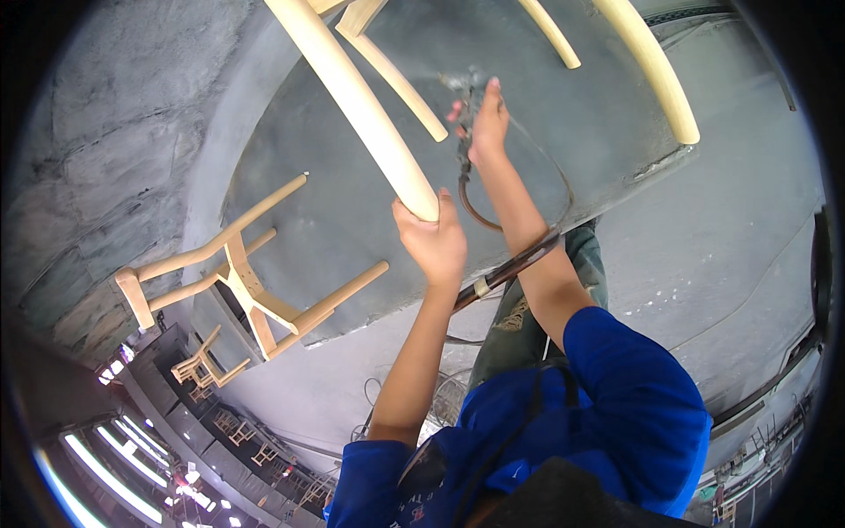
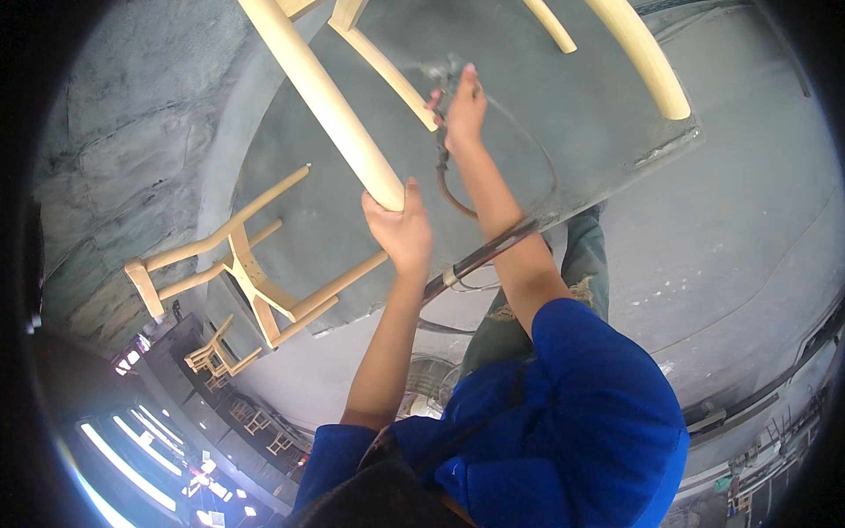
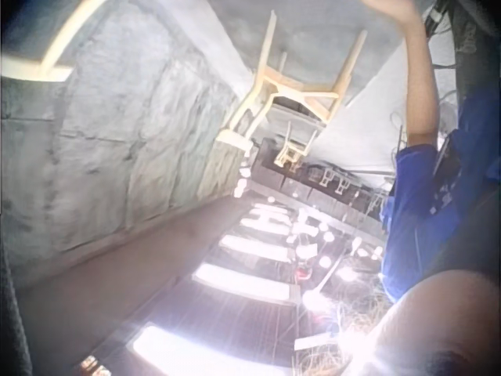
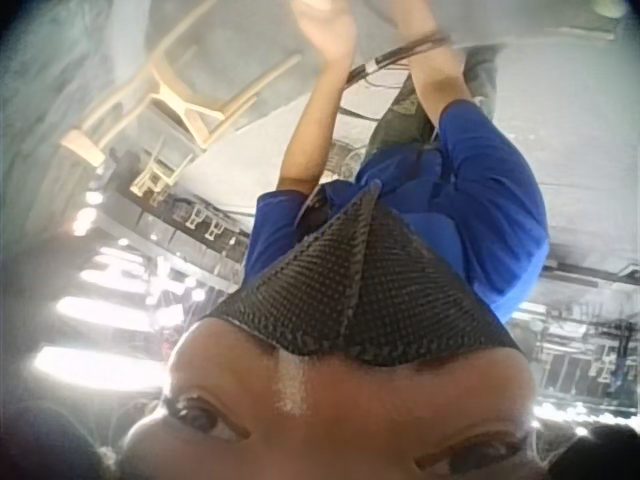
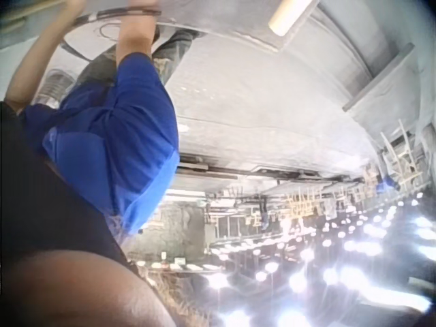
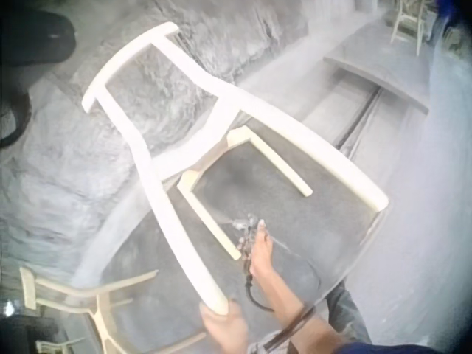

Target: The person uses a spray gun to apply finish to wooden chair frames on a factory floor. They pick up each chair, spray the legs and seat, then place it back down, repeating the process for several chairs.

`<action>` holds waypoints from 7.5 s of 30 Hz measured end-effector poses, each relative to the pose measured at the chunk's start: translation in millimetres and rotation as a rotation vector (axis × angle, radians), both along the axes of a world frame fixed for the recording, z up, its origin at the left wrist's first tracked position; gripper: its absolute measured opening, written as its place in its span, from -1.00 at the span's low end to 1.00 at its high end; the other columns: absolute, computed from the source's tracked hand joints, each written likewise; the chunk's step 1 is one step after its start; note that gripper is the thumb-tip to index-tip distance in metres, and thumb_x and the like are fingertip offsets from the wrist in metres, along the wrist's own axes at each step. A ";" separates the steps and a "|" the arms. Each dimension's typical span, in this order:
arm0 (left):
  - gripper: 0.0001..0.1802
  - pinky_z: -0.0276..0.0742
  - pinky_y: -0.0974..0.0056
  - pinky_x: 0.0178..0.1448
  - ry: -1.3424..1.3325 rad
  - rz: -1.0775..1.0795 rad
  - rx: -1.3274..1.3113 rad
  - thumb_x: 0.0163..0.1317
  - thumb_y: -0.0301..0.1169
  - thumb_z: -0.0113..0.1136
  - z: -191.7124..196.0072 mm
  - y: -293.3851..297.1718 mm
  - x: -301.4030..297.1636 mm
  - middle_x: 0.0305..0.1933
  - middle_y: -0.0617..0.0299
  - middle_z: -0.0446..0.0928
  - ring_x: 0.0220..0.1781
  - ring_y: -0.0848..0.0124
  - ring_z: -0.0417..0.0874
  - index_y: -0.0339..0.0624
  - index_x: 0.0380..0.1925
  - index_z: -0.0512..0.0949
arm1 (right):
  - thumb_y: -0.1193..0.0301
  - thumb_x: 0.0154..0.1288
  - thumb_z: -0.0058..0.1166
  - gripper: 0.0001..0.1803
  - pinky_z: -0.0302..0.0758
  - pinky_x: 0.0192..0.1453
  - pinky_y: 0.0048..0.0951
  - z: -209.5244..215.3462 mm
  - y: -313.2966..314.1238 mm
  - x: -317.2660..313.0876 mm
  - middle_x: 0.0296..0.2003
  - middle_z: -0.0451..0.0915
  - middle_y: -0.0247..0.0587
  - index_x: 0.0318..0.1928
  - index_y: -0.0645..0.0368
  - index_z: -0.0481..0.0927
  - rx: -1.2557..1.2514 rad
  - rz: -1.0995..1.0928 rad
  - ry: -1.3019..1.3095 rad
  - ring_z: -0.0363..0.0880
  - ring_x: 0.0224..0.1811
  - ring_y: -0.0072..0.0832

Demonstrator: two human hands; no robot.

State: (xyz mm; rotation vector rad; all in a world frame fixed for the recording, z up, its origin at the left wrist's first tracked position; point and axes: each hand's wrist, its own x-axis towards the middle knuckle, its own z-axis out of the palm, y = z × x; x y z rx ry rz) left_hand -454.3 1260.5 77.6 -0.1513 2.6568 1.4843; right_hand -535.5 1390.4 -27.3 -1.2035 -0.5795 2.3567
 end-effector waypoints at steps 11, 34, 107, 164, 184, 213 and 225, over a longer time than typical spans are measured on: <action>-0.67 0.48 0.27 -0.02 -0.003 -0.024 0.005 0.26 -0.43 0.31 4.7 3.2 -5.0 -0.26 0.09 0.51 -0.22 0.37 0.53 -0.39 -0.13 0.41 | -0.21 0.51 -0.26 -0.39 0.24 -0.63 -0.50 -58.5 -11.6 105.6 -0.51 0.55 -0.27 -0.10 0.11 0.49 -0.204 -0.100 -0.227 0.57 -0.56 -0.41; -0.66 0.48 0.28 -0.29 0.029 -0.033 -0.001 0.25 -0.38 0.32 6.5 2.6 -5.3 -0.38 0.14 0.49 -0.43 0.41 0.52 -0.35 -0.18 0.39 | -0.37 0.44 -0.36 -0.13 0.30 -0.64 -0.59 53.6 33.0 127.7 -0.36 0.62 -0.13 0.22 0.20 0.43 0.330 0.049 0.626 0.61 -0.41 -0.44; -0.33 0.58 -0.08 -0.06 -0.163 -0.505 -0.095 0.39 0.05 0.11 -76.8 -101.8 171.5 -0.25 -0.25 0.65 -0.14 -0.18 0.71 -0.39 0.08 0.21 | 0.15 0.49 0.09 -0.53 0.55 -0.12 -0.54 484.9 3.8 137.2 -0.18 0.70 -0.18 0.27 0.11 0.58 2.066 0.308 0.523 0.65 -0.22 -0.63; -0.20 0.24 0.18 -0.35 -0.419 -0.329 -0.130 0.58 0.10 -0.41 5.1 -142.0 420.8 -0.62 0.24 0.35 -0.49 0.40 0.33 -0.34 -0.62 0.44 | -0.46 0.37 -0.43 -0.13 0.23 -0.64 -0.50 32.4 248.3 514.4 -0.61 0.46 -0.34 -0.26 0.15 0.50 0.268 -0.158 -0.352 0.54 -0.62 -0.44; -0.25 0.19 0.21 -0.38 -0.494 -0.556 -0.085 0.55 0.09 -0.29 125.9 -200.5 345.5 -0.69 0.27 0.28 -0.54 0.42 0.26 -0.28 -0.69 0.39 | -0.52 0.32 -0.68 0.00 0.13 -0.66 -0.57 151.7 82.2 467.9 -0.57 0.46 -0.29 -0.19 0.19 0.47 0.263 -0.137 0.060 0.52 -0.52 -0.42; -0.35 0.24 0.32 -0.30 -0.481 -0.790 0.176 0.56 0.03 -0.15 90.9 -205.2 303.6 -0.58 0.35 0.35 -0.46 0.51 0.32 -0.22 -0.64 0.41 | -0.54 0.29 -0.69 0.08 0.15 -0.74 -0.61 243.5 24.6 484.9 -0.50 0.44 -0.19 -0.10 0.30 0.48 0.258 -0.051 0.423 0.46 -0.45 -0.37; -0.28 0.13 0.32 -0.39 -0.431 -0.909 0.363 0.50 0.20 -0.21 76.5 -144.5 289.8 -0.64 0.43 0.29 -0.51 0.55 0.25 -0.14 -0.66 0.41 | -0.51 0.33 -0.59 0.08 0.16 -0.61 -0.66 465.8 7.9 455.5 -0.47 0.51 -0.34 -0.02 0.33 0.54 1.348 0.525 -0.091 0.52 -0.44 -0.61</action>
